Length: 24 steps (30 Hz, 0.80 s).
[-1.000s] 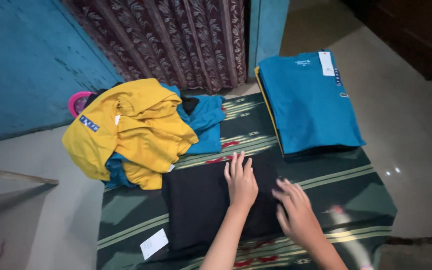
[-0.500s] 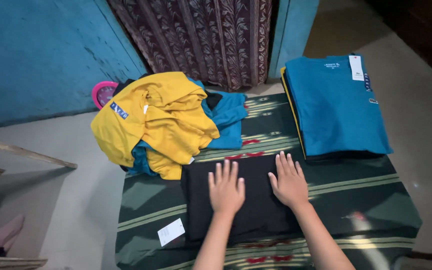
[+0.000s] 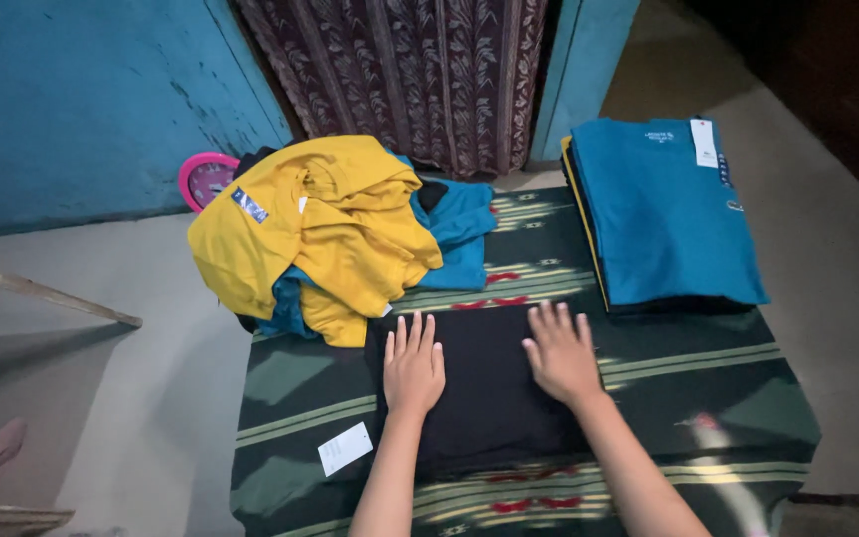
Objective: Folding and smoothing out various t-shirts on a mat
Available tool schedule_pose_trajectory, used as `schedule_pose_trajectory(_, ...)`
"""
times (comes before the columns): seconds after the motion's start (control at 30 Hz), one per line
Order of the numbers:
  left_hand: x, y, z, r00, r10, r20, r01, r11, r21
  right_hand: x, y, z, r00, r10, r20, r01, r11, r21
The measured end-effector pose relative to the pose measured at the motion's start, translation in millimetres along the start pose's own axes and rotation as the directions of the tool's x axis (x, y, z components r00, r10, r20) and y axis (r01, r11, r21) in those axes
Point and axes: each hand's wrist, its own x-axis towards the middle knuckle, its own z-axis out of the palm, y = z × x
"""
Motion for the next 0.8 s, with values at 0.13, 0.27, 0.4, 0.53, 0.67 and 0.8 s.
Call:
schedule_pose_trajectory(0.13, 0.8, -6.5, 6.4, 0.998, 0.015, -0.061, -0.019, 0.997, -0.072, 9.1, -46.1, 4.4, 0.987, -0.141, -0.077, 0.147, 0.986, 0.076)
schedule_pose_trajectory(0.27, 4.2, -13.8, 18.3, 0.989, 0.047, -0.144, -0.060, 0.994, -0.089, 18.2, -104.5, 6.9, 0.945, -0.317, -0.080, 0.322, 0.945, 0.061)
schedule_pose_trajectory(0.4, 6.2, -15.1, 20.5, 0.975, 0.040, -0.219, -0.067, 0.991, -0.117, 20.0, -134.5, -1.3, 0.924, -0.380, -0.042, 0.382, 0.912, 0.150)
schedule_pose_trajectory(0.53, 6.2, -16.8, 22.4, 0.979, 0.055, -0.198, -0.075, 0.992, -0.099, 16.0, -104.4, -4.7, 0.932, -0.361, -0.031, 0.360, 0.912, 0.197)
schedule_pose_trajectory(0.67, 3.2, -18.1, 23.6, 0.970, 0.076, -0.229, -0.101, 0.990, -0.096, -6.5, -42.6, -17.6, 0.960, -0.273, -0.057, 0.278, 0.921, 0.272)
schedule_pose_trajectory(0.8, -8.8, -15.2, 22.2, 0.921, 0.209, -0.329, -0.244, 0.967, -0.068, -45.7, 13.7, -25.2, 0.974, -0.218, -0.059, 0.226, 0.940, 0.255)
